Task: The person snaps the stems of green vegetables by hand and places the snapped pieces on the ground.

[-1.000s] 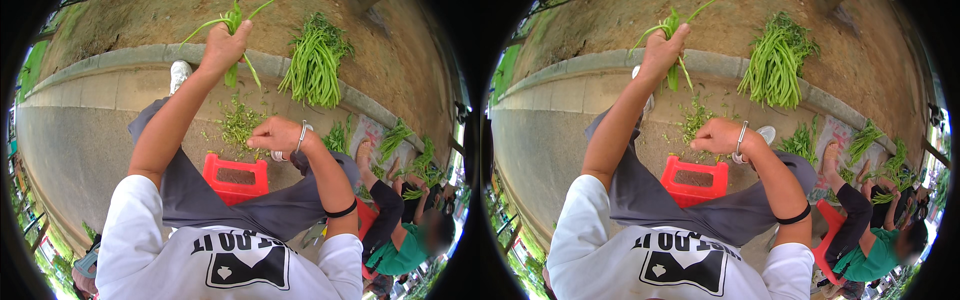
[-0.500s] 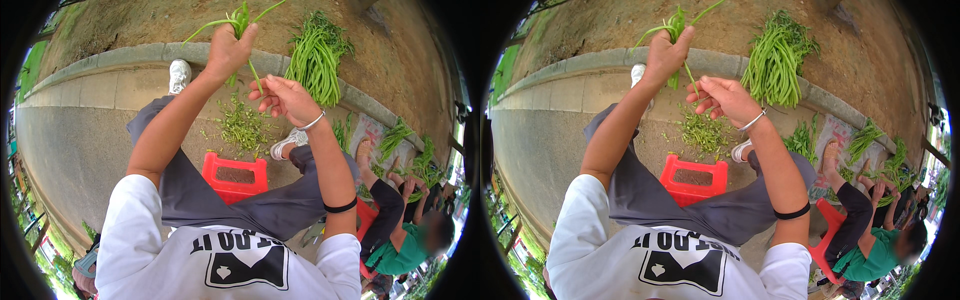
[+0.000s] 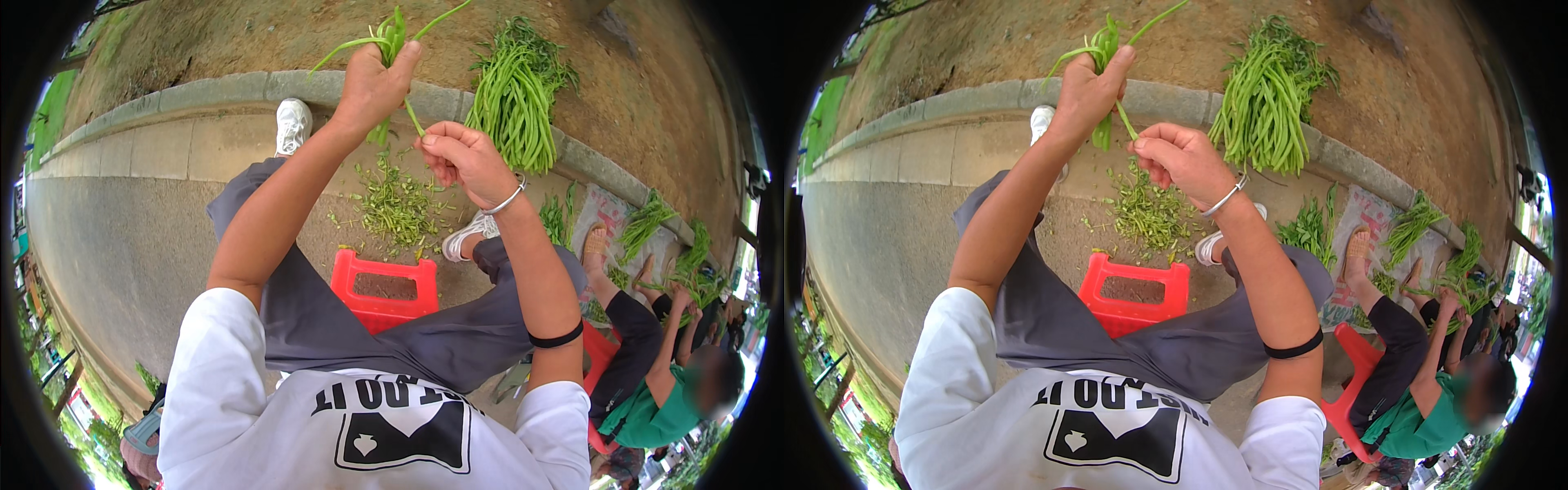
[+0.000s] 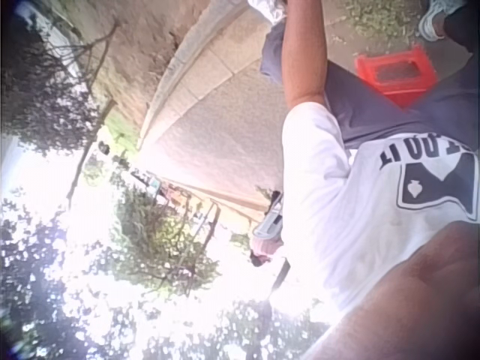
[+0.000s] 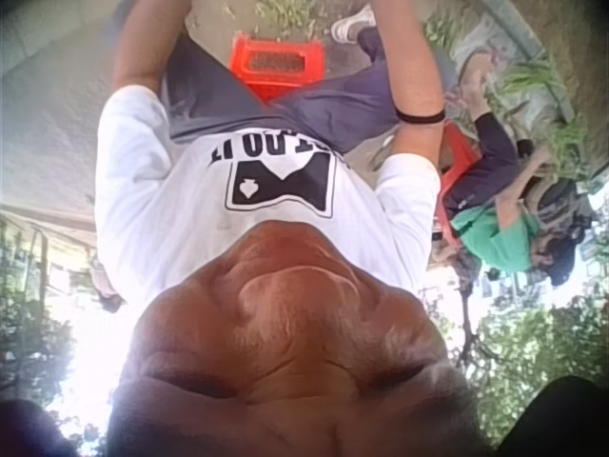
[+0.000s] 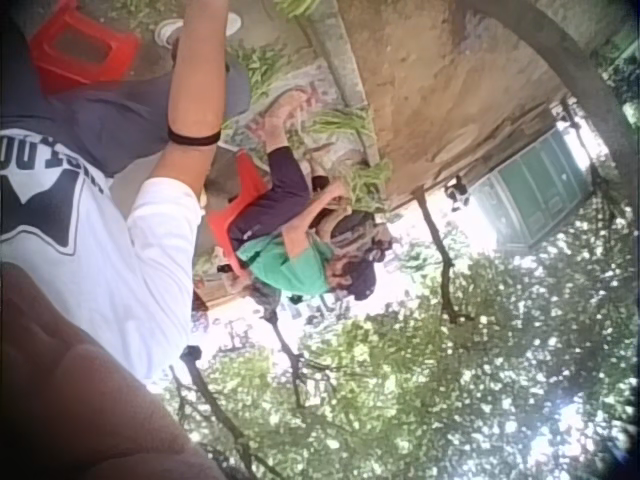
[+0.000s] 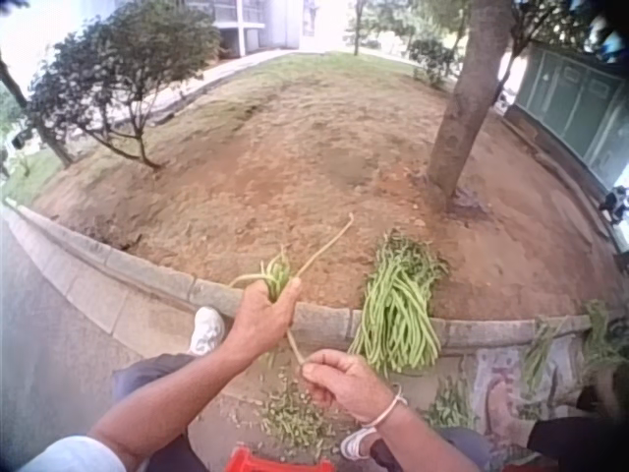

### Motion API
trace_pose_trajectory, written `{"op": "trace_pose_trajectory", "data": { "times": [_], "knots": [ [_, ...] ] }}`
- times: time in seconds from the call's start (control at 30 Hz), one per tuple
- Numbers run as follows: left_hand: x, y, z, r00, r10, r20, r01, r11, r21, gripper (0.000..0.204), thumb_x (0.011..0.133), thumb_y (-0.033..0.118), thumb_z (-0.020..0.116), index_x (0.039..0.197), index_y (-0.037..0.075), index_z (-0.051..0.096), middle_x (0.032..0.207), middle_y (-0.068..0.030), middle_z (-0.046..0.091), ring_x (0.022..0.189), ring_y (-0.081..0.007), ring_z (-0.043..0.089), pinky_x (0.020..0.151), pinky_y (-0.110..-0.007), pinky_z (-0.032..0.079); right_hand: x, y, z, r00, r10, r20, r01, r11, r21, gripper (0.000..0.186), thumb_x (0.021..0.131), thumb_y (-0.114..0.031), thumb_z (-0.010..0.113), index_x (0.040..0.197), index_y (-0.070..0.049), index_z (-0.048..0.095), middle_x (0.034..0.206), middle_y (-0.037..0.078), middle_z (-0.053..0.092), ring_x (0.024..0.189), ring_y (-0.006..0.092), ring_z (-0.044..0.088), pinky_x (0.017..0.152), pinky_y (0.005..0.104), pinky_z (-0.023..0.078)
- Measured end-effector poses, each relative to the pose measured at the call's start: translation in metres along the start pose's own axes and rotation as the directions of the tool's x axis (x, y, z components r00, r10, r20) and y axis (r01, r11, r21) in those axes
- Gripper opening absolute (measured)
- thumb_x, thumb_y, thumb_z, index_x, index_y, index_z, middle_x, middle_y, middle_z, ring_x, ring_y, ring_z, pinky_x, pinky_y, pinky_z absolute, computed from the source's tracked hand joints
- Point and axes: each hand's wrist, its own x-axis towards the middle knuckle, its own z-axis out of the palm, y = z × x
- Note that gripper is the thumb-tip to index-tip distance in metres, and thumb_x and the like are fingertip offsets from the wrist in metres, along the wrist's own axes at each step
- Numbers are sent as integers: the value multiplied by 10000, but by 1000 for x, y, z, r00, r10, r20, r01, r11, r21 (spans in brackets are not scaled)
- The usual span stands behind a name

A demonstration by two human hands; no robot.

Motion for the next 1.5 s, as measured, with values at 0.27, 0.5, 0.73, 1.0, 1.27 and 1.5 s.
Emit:
{"op": "trace_pose_trajectory", "data": {
  "times": [0.27, 0.5, 0.73, 1.0, 1.27, 1.5],
  "knots": [
    [-1, -23, 11, 982, 187, 14, -188, 974, 126, 318, 851, 284, 579, 636, 53, 537, 509, 13, 467, 470, -70, 421, 415, -285, 355, -2, -5, -5, 958, 132, 255, -122, 991, -53, 93, 784, -103, 554, 795, -28, 608, 654, -7, 562, 522, 19, 430, 454, 181, 329],
    [17, -1, -7, 951, -296, 86, 303, 848, -435, 255, 873, 283, 559, 871, 30, 527, 530, 37, 387, 435, -76, 393, 409, -240, 362, -23, 17, 19, 702, 404, 587, -74, 861, -504, 158, 752, -95, 625, 892, -26, 649, 711, 8, 619, 642, 71, 540, 548, 207, 426],
    [13, -5, -3, 961, -261, 89, 276, 906, -322, 269, 870, 289, 561, 896, 24, 519, 541, 31, 400, 429, -75, 390, 407, -239, 377, -13, 13, -5, 962, 76, 264, 50, 897, -439, 243, 785, -185, 634, 973, -31, 626, 808, 26, 629, 685, 94, 573, 606, 225, 467],
    [5, -7, 6, 998, -52, -22, 49, 993, -107, 266, 859, 292, 574, 771, 43, 546, 536, 14, 461, 433, -73, 441, 402, -234, 389, -6, -10, -4, 999, -8, -31, 4, 993, -116, 326, 910, -281, 498, 1057, -3, 582, 878, 46, 623, 612, 42, 528, 471, 153, 384],
    [-2, -12, 14, 985, 170, -30, -171, 983, -60, 272, 869, 260, 568, 736, 23, 571, 547, 27, 489, 493, -46, 406, 430, -237, 343, -2, -2, -3, 1000, -12, 11, 12, 1000, 26, 260, 889, -231, 536, 999, -7, 608, 757, 3, 577, 541, 20, 459, 442, 155, 332],
    [-12, 8, 12, 993, -61, 99, 79, 979, -188, 294, 884, 307, 543, 898, 15, 570, 560, 19, 467, 442, -55, 406, 412, -218, 349, 2, -6, -6, 967, -112, -228, 72, 982, -174, 139, 827, -143, 544, 815, -31, 624, 630, -29, 531, 509, 18, 437, 445, 164, 329]
  ]
}}
